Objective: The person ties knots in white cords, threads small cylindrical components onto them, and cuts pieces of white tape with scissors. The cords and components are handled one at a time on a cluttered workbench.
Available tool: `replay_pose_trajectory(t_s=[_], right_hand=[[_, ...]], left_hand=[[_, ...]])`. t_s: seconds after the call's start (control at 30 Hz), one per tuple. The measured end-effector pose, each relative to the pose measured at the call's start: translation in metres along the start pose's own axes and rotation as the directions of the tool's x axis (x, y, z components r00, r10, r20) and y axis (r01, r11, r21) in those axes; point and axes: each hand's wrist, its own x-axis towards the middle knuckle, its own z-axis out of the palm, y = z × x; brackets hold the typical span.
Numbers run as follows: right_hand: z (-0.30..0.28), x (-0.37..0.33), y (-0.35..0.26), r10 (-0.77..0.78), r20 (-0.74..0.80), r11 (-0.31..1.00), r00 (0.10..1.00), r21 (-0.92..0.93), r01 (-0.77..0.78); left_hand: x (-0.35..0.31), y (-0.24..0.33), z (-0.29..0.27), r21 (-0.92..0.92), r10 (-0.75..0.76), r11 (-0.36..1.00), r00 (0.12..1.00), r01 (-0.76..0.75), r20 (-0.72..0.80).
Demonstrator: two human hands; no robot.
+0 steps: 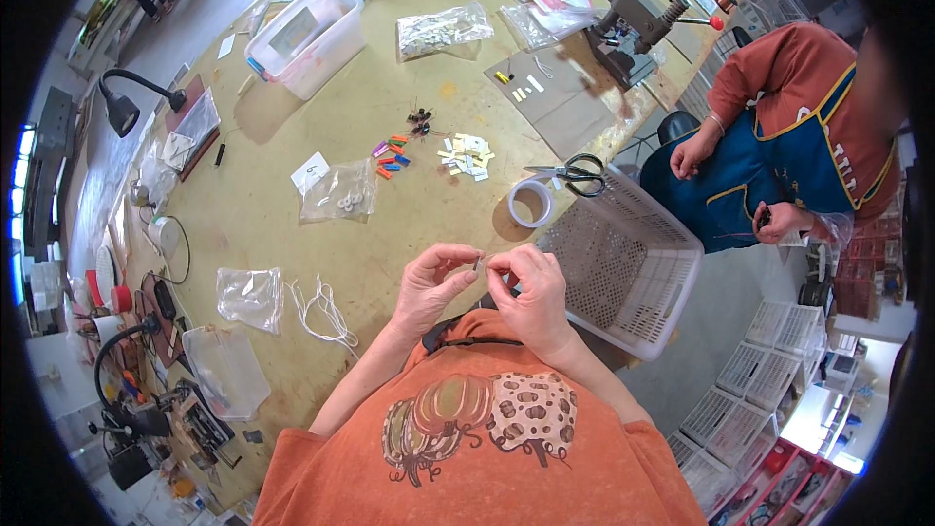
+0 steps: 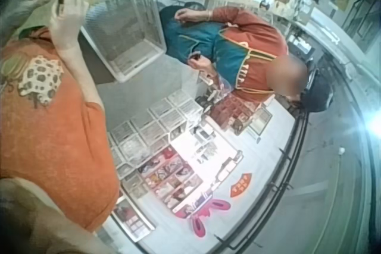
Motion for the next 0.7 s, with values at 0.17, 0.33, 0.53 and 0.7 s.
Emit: replay_pose_trajectory(t_s=[0.17,0.33,0.53,0.7], right_hand=[[0.001,-0.001,-0.001,-0.003,0.001,1.000,1.000,0.017,0.003],[0.000,-0.002,-0.003,0.048,0.031,0.997,0.998,0.065,-0.050],[0.005,-0.009,0.001,0.417,0.279,0.683,0.865,0.531,-0.501],[0.007,-0.010,0.008,0.464,0.458,0.331,0.758,0.704,-0.628]], left_hand=[[-0.002,0.000,0.003,-0.027,-0.002,1.000,1.000,0.003,0.013],[-0.002,0.001,0.005,-0.045,-0.020,0.999,1.000,0.020,0.010],[0.000,0.001,0.004,0.069,0.078,0.995,0.997,-0.077,-0.015],[-0.001,0.004,0.003,0.376,0.174,0.911,0.985,-0.167,0.016]])
